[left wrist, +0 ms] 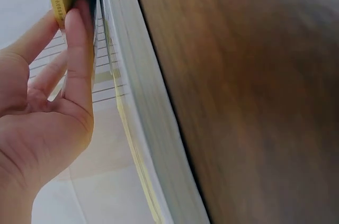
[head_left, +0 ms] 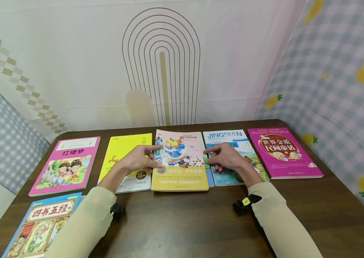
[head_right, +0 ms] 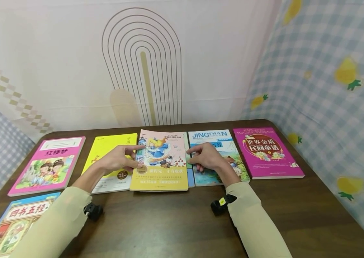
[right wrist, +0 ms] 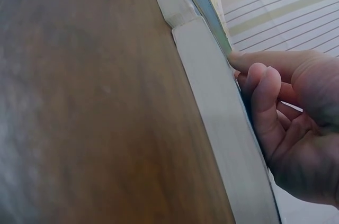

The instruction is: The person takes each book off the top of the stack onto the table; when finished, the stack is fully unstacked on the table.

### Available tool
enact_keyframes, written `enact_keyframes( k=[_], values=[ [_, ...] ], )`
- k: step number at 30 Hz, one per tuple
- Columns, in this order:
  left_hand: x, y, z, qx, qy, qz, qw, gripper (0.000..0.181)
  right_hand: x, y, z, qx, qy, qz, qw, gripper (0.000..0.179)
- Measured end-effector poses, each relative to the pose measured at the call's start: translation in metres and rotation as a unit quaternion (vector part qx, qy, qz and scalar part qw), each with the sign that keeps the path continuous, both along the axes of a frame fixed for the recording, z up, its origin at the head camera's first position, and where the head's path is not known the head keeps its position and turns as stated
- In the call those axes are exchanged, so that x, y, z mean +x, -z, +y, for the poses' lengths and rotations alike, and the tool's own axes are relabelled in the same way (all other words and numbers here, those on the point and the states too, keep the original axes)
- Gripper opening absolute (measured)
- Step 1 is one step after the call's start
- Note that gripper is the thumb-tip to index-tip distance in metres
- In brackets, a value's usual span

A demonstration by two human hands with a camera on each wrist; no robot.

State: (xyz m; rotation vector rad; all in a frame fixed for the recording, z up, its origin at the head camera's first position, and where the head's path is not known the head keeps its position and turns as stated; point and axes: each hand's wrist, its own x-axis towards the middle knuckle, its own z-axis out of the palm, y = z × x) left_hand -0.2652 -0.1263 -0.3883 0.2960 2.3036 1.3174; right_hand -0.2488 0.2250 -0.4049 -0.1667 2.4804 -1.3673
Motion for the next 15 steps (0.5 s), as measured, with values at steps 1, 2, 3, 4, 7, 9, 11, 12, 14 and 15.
enact_keyframes(
  k=[1, 2, 3, 4, 7, 9, 11, 12, 14, 15],
  values=[
    [0.001, -0.001, -0.001, 0.003, -0.002, -0.001, 1.0, 0.081, 0.0, 0.0, 0.0, 0.003, 0.0, 0.0, 1.0, 0.043],
    [0.002, -0.001, -0.001, 0.007, -0.003, -0.002, 1.0, 0.081, -0.001, -0.001, -0.001, 0.004, 0.002, -0.002, 1.0, 0.043],
    [0.003, -0.002, -0.002, 0.012, -0.005, -0.003, 0.9999, 0.081, -0.001, -0.001, -0.001, 0.008, 0.004, -0.004, 1.0, 0.044],
    [0.003, -0.002, -0.002, 0.017, -0.005, -0.004, 0.9998, 0.081, -0.001, -0.001, -0.001, 0.009, 0.006, -0.006, 0.9999, 0.044],
    [0.005, -0.004, -0.003, 0.036, -0.008, -0.006, 0.9993, 0.081, -0.001, -0.002, -0.002, 0.014, 0.008, -0.009, 0.9998, 0.044],
    [0.007, -0.006, -0.003, 0.049, -0.012, -0.008, 0.9987, 0.082, 0.0, -0.002, -0.002, 0.016, 0.005, -0.006, 0.9998, 0.044],
    [0.009, -0.007, -0.003, 0.061, -0.018, -0.011, 0.9979, 0.081, 0.0, -0.001, -0.002, 0.016, 0.002, -0.002, 0.9999, 0.045],
    [0.01, -0.008, -0.003, 0.066, -0.021, -0.013, 0.9975, 0.081, -0.001, -0.001, -0.002, 0.016, -0.001, 0.0, 0.9999, 0.045],
    [0.012, -0.009, -0.003, 0.078, -0.025, -0.017, 0.9965, 0.081, -0.001, 0.0, -0.001, 0.016, -0.007, 0.005, 0.9998, 0.046],
    [0.012, -0.01, -0.003, 0.085, -0.026, -0.017, 0.9959, 0.081, -0.001, -0.001, -0.001, 0.016, -0.009, 0.007, 0.9998, 0.046]
  ],
)
